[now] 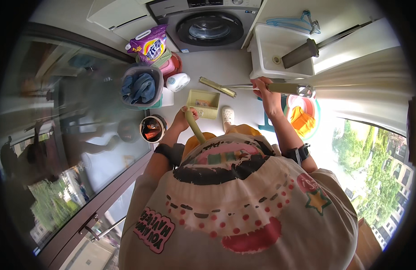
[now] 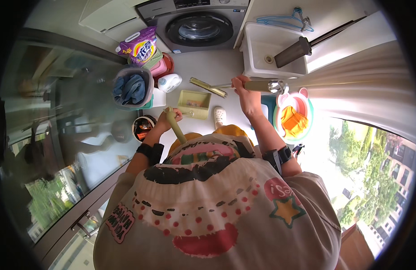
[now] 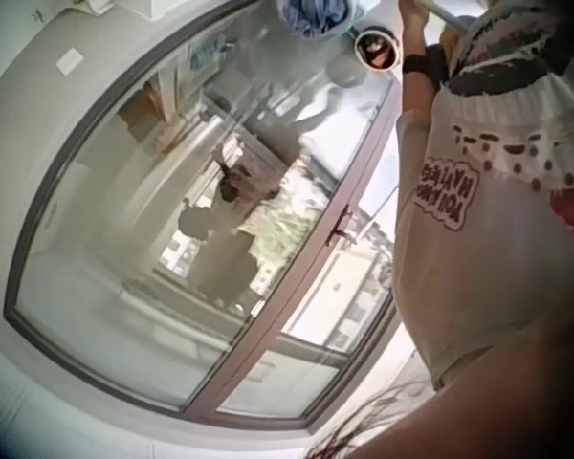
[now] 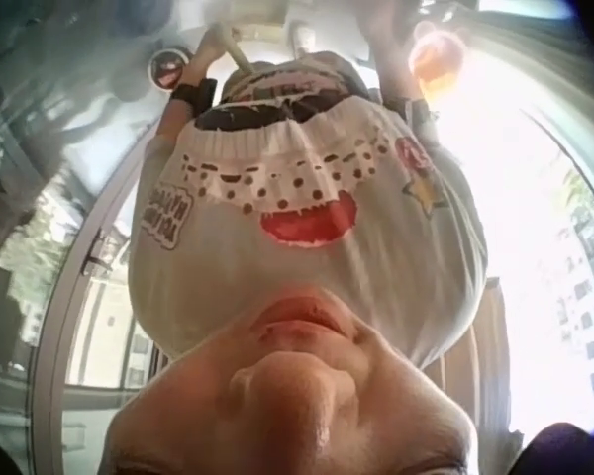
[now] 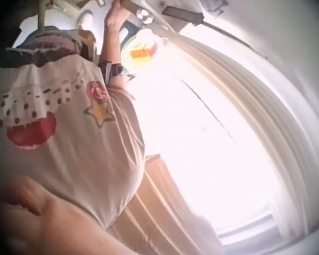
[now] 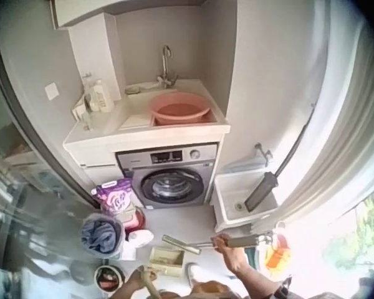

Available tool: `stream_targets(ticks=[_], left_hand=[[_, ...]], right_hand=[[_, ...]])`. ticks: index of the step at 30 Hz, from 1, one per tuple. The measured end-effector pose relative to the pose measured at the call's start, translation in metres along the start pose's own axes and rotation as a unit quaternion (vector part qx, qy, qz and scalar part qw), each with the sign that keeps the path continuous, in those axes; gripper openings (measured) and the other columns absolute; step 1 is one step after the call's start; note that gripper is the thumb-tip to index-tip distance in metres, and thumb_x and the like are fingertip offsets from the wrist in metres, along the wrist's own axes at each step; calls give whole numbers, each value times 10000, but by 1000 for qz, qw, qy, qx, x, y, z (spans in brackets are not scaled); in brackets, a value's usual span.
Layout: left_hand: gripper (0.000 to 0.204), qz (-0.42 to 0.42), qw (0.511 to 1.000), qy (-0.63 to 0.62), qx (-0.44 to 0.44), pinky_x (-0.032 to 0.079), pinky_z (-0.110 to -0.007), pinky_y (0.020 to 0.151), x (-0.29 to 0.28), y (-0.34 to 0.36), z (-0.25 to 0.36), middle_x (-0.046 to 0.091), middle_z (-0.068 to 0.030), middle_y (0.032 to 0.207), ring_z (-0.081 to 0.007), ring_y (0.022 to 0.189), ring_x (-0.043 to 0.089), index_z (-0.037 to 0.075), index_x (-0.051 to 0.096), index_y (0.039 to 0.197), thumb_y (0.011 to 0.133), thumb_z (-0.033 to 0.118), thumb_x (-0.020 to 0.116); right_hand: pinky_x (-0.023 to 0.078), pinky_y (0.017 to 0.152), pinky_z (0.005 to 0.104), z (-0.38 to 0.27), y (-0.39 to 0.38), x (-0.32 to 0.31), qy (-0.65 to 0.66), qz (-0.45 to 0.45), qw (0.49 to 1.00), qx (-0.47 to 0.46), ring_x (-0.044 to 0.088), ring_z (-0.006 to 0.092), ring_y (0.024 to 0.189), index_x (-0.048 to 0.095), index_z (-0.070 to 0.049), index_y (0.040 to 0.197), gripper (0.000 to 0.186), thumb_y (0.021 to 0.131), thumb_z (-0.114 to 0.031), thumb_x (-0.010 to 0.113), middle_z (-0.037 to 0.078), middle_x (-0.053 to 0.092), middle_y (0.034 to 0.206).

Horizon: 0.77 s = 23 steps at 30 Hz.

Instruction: Using a long-handled squeegee to clean glass doors and high surfaces on a balcony.

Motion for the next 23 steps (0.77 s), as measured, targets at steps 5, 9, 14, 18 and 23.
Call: stream_targets(ticks=[5,9,14,18,23], left_hand=[[129,3,997,20,80,449,-295,734,16,63,-29,616,-48,803,-159,751,561,82,624,828,783,200,646],[92,-5,994,-102,44,458,-297,749,21,94,-50,626,-17,857,-146,803,567,71,622,862,779,97,651],[162,-39,997,-69,18,456,-269,716,15,112,-48,608,-15,824,-126,781,563,85,623,921,768,37,649],[189,-10,993,-109,49,460,-267,682,-4,116,-54,605,-18,821,-114,777,560,87,625,971,790,35,627],[297,-7,933,-296,-204,522,-320,726,-28,101,-42,599,-35,1068,-115,900,580,117,568,1144,848,88,584]], right_hand=[[416,722,250,56,36,-25,1,79,996,30,508,122,752,589,-10,954,265,854,-251,547,44,576,796],[459,912,277,85,52,-34,9,81,995,59,558,163,976,552,17,1003,276,886,-233,546,131,568,1128],[449,936,285,110,60,-32,28,92,995,37,549,180,987,531,25,1000,266,889,-217,533,185,539,1189],[407,882,298,116,67,-7,50,151,987,8,571,214,913,558,3,976,251,864,-221,551,141,632,990],[373,944,313,128,72,19,73,165,983,15,552,260,1014,553,-4,976,245,870,-224,542,164,586,1181]])
Point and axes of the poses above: each hand's wrist, its own y-axis towards the middle knuckle, its own x-axis out of the palm, z = x × y, the point moved 1 cm from there along y, towards the middle knuckle
